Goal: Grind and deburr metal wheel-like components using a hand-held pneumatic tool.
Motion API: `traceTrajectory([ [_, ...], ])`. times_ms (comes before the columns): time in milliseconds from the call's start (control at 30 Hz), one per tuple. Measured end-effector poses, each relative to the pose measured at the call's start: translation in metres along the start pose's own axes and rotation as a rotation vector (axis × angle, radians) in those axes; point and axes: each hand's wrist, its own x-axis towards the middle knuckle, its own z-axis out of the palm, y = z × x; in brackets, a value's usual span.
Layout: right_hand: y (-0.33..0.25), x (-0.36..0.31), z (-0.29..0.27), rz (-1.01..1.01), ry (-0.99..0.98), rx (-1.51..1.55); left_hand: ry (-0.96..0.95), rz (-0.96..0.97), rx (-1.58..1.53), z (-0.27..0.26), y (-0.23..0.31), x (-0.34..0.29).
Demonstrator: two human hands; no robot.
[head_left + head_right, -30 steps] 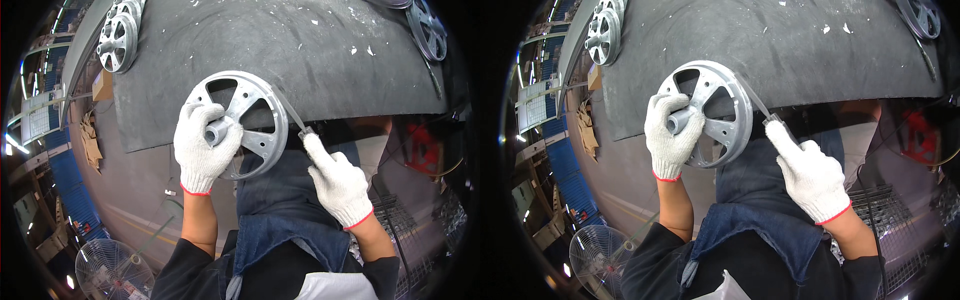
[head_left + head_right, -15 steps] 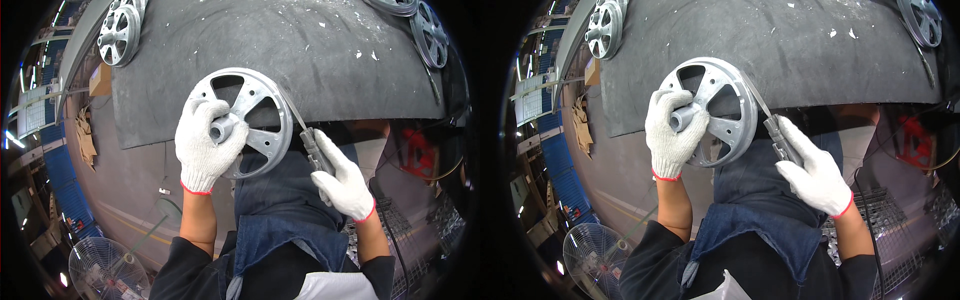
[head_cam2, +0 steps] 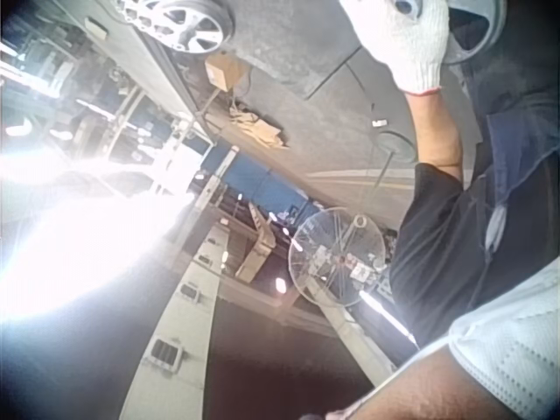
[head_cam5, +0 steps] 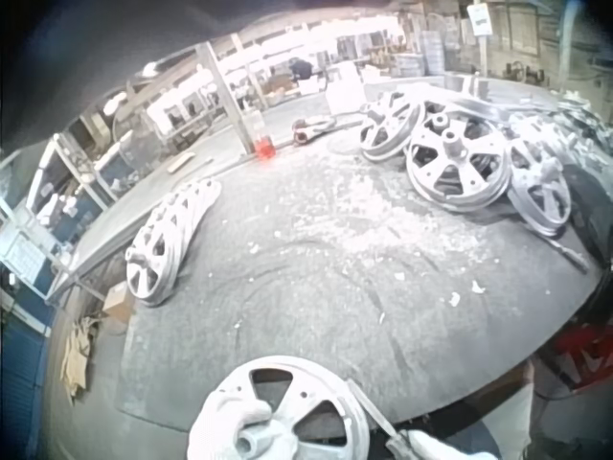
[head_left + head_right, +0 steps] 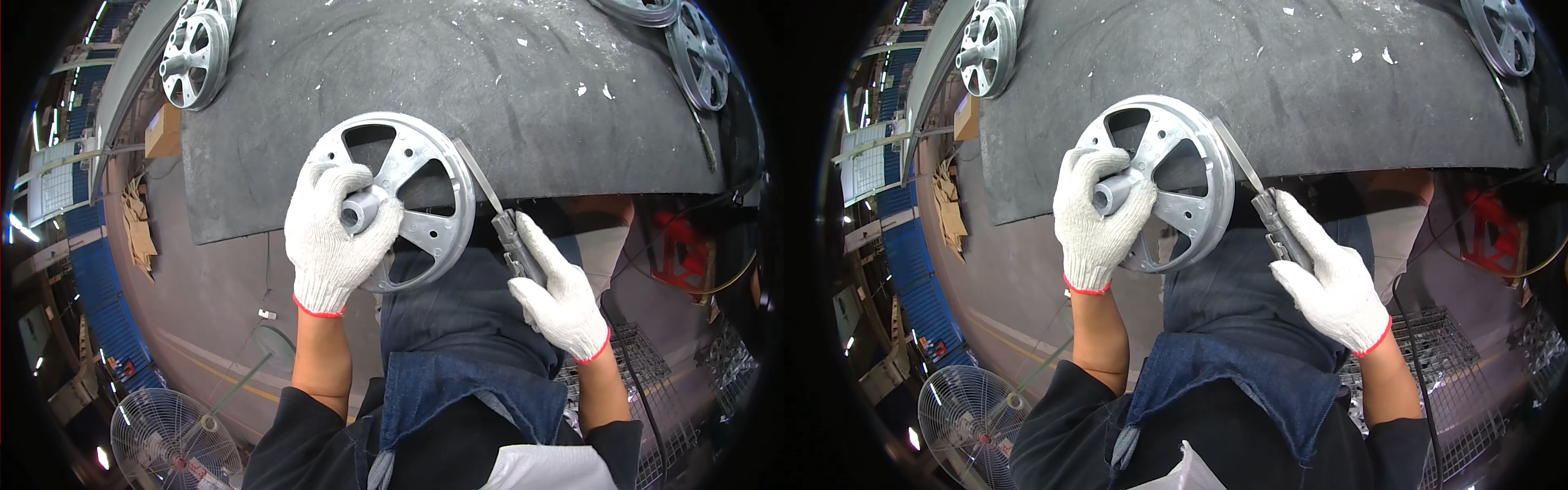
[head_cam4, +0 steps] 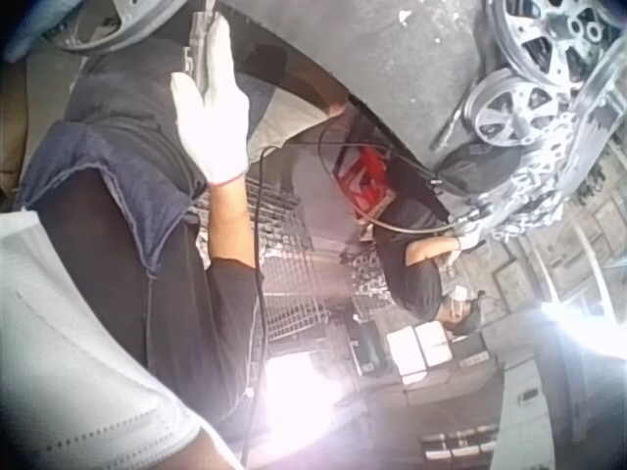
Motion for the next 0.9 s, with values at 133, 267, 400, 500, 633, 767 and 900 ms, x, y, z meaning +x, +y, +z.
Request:
traceTrajectory([
  [133,0.006,-0.003,0.007,-0.126,0.047,-0.065,-0.002,-0.036,-0.017,0.001,0.003,0.0],
  [267,0.008,-0.005,0.007,-0.256,0.106,-0.375,0.004,0.018,-0.012,-0.001,0.0,0.001],
  [400,0.011,-0.006,0.003,-0.351,0.224,-0.49,-0.075,0.017,-0.043,-0.013,0.006,0.008],
  [500,0.003,-0.014,0.008,-0.325,0.227,-0.511,-0.022,0.072,-0.009,-0.003,0.005,0.013],
  [633,0.012,-0.018,0.021,-0.332,0.249,-0.784,0.021,0.03,0.001,0.003,0.007,0.009],
  [767,0.011,-0.021,0.015,-0.33,0.28,-0.856,-0.01,-0.015,0.036,0.001,0.015,0.004],
  [900,0.004,-0.022,0.02,-0.318,0.272,-0.843,0.005,-0.023,0.017,0.002,0.014,0.004],
])
